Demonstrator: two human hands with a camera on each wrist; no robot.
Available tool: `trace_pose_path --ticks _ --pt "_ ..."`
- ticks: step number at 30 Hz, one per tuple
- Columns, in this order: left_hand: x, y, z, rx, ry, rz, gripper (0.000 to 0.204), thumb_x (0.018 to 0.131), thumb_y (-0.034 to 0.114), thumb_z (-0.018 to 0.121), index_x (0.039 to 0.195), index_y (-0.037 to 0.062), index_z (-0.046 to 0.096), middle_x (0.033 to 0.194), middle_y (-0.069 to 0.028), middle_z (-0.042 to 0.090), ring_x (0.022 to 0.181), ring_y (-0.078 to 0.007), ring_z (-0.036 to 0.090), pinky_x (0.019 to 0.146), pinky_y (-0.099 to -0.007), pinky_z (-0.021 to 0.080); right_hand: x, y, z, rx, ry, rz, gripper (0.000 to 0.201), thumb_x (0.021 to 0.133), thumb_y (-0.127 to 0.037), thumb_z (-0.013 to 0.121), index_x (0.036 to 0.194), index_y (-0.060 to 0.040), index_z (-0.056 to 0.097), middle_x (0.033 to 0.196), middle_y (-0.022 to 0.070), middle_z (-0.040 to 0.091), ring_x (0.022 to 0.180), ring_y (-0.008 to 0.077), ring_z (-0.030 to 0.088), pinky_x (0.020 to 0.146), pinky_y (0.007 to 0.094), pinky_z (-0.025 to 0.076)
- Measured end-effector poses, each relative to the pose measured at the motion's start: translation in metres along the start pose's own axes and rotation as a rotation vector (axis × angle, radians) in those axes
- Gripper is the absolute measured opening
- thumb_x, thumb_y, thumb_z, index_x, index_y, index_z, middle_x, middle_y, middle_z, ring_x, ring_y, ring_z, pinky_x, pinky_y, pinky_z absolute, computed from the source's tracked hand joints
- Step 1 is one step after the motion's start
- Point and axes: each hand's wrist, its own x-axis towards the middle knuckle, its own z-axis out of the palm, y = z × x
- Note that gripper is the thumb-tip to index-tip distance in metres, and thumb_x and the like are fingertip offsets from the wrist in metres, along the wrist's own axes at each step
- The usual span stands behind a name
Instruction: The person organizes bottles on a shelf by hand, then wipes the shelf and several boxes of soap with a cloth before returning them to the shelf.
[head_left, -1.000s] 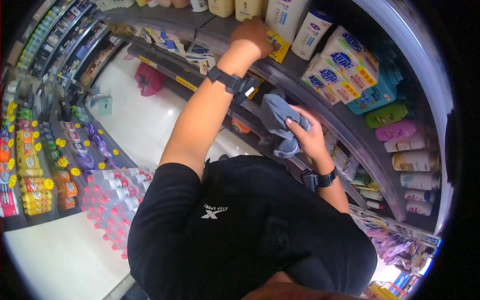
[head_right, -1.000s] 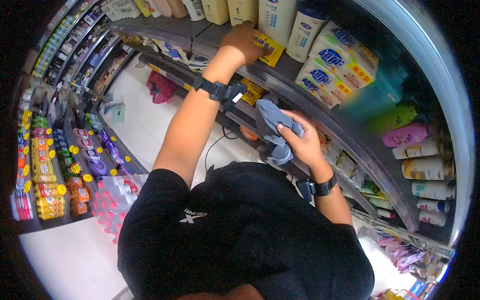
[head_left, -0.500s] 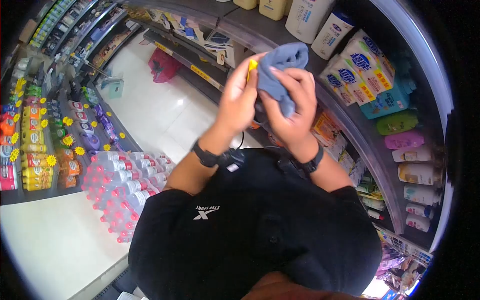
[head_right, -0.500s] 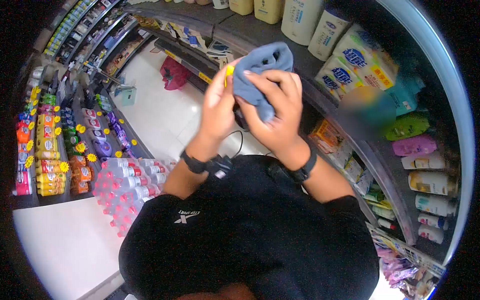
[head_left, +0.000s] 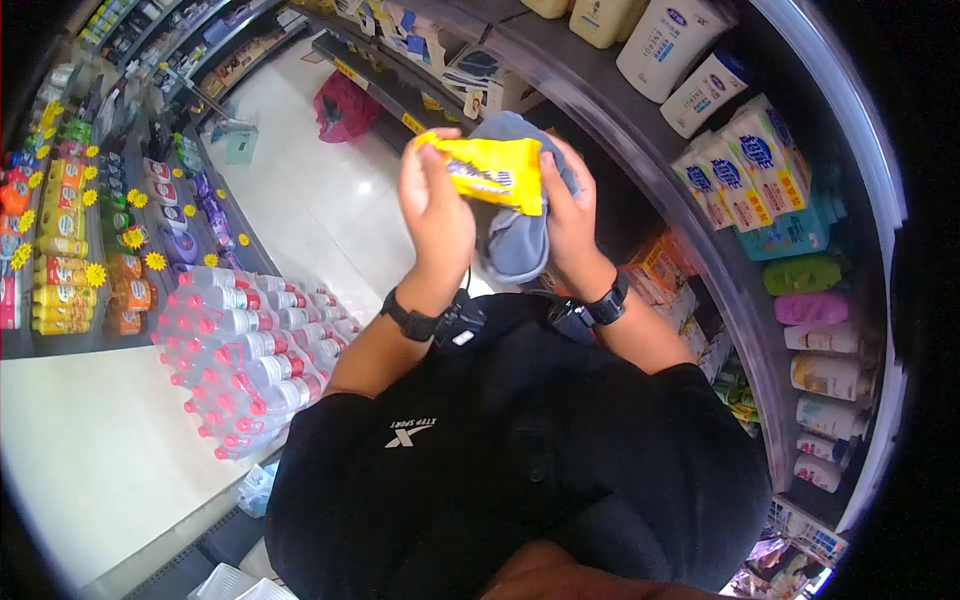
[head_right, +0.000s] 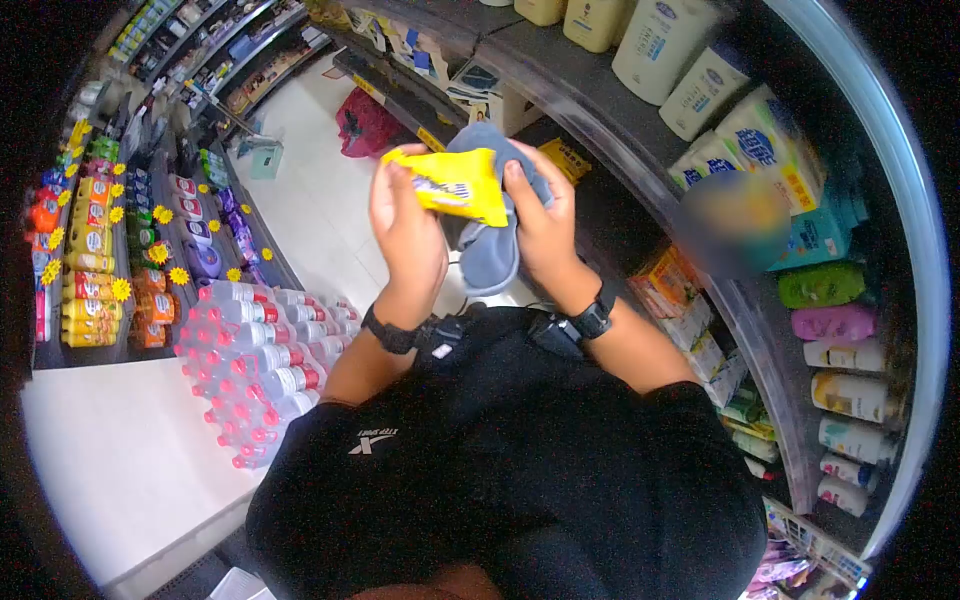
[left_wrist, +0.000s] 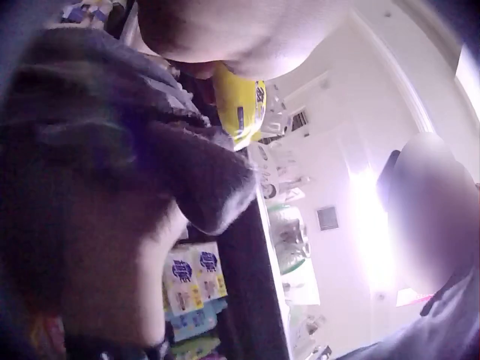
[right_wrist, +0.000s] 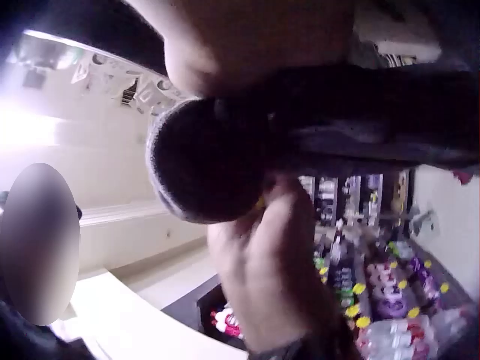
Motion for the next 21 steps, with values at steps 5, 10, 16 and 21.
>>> trace_pose_path --ticks 5,10,16,21 --pt "-0.008 -0.011 0.01 0.137 0.006 0.033 0.042 0.113 0.035 0.044 0.139 0.0021 0.049 0.13 -0.0123 0.053 0.117 -0.0179 0.052 0.103 -0.0353 0.043 -0.004 0.002 0.019 0.124 -0.115 0.096 0.042 0.108 -0.027 0.059 0.138 0.0023 0.059 0.132 0.0091 0.065 0.119 0.0141 0.061 0.106 0.0309 0.046" --pt "-0.003 -0.023 -0.005 0.69 -0.133 0.461 0.06 0.094 0.037 0.07 0.135 -0.0007 0.049 0.126 -0.0151 0.054 0.113 -0.0193 0.053 0.099 -0.0346 0.043 -0.012 0.011 -0.001 0.243 -0.148 0.329 0.036 0.107 -0.023 0.059 0.135 -0.0007 0.061 0.126 0.0072 0.068 0.115 0.0133 0.063 0.101 0.0305 0.049" --pt "0.024 -0.086 -0.026 0.563 -0.158 0.008 0.034 0.096 0.028 0.074 0.114 0.0028 0.06 0.092 -0.0097 0.066 0.084 -0.0152 0.064 0.076 -0.032 0.053 -0.017 0.006 -0.043 0.158 -0.094 0.42 0.029 0.102 -0.018 0.067 0.124 0.0 0.067 0.107 0.0028 0.072 0.095 0.0096 0.066 0.087 0.0273 0.053" --pt "0.075 -0.195 -0.042 0.628 -0.335 -0.255 0.04 0.097 0.034 0.074 0.113 -0.0004 0.063 0.092 -0.0149 0.07 0.086 -0.0189 0.068 0.078 -0.0343 0.054 -0.043 -0.003 -0.104 -0.136 0.051 0.353 0.033 0.1 -0.02 0.071 0.124 0.0021 0.067 0.109 0.0036 0.072 0.097 0.0094 0.065 0.088 0.0263 0.052"
